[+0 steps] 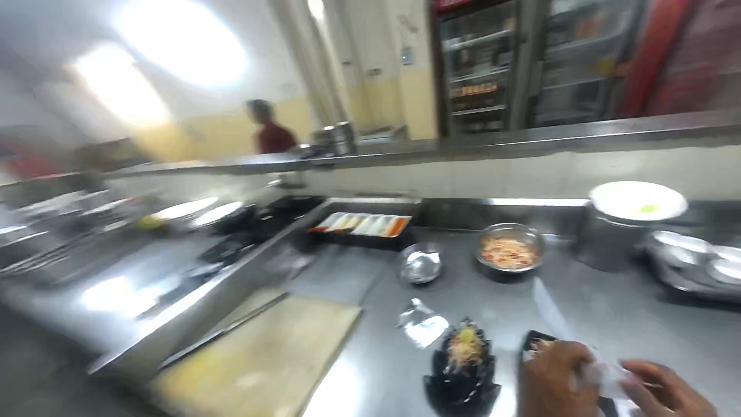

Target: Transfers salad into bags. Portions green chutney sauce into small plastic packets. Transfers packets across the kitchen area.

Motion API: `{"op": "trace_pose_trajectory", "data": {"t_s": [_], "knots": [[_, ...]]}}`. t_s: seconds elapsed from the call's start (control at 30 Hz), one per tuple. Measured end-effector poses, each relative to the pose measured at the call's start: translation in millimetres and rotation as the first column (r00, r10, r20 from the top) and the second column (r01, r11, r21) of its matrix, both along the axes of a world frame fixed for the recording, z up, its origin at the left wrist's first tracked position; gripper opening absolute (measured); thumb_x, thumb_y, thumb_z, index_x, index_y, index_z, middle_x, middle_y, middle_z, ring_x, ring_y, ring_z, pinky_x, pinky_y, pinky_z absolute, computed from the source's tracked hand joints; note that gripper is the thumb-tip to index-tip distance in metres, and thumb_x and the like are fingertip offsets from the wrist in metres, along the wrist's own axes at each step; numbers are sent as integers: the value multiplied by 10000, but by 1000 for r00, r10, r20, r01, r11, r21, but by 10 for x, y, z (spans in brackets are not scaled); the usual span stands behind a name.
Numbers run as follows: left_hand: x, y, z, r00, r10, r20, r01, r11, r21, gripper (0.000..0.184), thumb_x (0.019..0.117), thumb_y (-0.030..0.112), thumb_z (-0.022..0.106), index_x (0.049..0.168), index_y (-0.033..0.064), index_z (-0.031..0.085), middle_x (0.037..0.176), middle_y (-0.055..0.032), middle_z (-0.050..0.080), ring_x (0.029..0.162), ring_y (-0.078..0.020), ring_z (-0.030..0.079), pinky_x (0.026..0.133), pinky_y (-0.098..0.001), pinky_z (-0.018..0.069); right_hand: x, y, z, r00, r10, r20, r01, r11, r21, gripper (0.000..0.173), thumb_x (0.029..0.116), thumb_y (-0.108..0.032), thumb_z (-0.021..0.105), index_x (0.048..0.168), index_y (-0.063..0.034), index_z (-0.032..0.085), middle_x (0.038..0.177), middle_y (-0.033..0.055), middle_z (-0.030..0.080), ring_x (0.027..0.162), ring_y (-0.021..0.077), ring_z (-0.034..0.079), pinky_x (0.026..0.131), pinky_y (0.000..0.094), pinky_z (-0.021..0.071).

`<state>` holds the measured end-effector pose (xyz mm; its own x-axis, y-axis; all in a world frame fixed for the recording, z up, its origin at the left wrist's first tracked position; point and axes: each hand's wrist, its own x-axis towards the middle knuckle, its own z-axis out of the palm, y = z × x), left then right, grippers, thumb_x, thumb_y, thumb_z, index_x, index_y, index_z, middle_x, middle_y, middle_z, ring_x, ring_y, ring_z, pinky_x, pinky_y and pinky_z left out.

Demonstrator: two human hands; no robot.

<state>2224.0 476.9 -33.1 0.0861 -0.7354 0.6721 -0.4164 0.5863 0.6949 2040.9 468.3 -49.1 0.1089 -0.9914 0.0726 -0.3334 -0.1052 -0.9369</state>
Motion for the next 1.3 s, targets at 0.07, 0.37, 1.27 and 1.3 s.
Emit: {"op": "trace_pose_trajectory", "data": {"t_s": [0.07, 0.37, 1.27, 1.3], "knots": [[-197, -157, -107, 994, -95, -57, 96, 995, 12, 148, 865, 29, 675, 946, -94, 663, 809, -157, 696, 690, -166, 676, 667, -293, 575, 35, -32, 167, 989, -136, 64, 127, 985, 119, 434, 904, -21, 643, 1312, 80, 536, 1151, 193, 599, 903, 227, 653, 696, 407, 586], [-1629, -877, -671, 822, -419, -386, 569, 623, 536, 428, 982, 119, 588, 1329, -113, 494, 1211, -228, 605, 1114, -242, 598, 972, -377, 499, -1322, -522, -284, 569, -794, 215, 811, 585, 15, 364, 861, 147, 596, 1220, 88, 582, 1115, 183, 606, 925, 174, 605, 765, 319, 526], [-973, -767, -791, 900, -64, -430, 364, 651, 665, 160, 894, -83, 656, 1053, -95, 640, 983, -133, 663, 723, -127, 679, 661, -281, 608, -784, -672, -466, 872, -406, 273, 422, 907, 1, 171, 841, 57, 639, 1005, 10, 635, 954, 62, 630, 729, 95, 633, 628, 241, 571], [-954, -822, -706, 832, 23, -555, 426, 613, 665, 159, 924, -98, 608, 1082, -90, 619, 987, -130, 661, 751, -147, 686, 692, -301, 616, -834, -635, -526, 935, -329, 134, 336, 941, -35, 199, 843, 58, 648, 1038, 39, 680, 1013, 125, 635, 805, 159, 654, 693, 290, 585]]}}
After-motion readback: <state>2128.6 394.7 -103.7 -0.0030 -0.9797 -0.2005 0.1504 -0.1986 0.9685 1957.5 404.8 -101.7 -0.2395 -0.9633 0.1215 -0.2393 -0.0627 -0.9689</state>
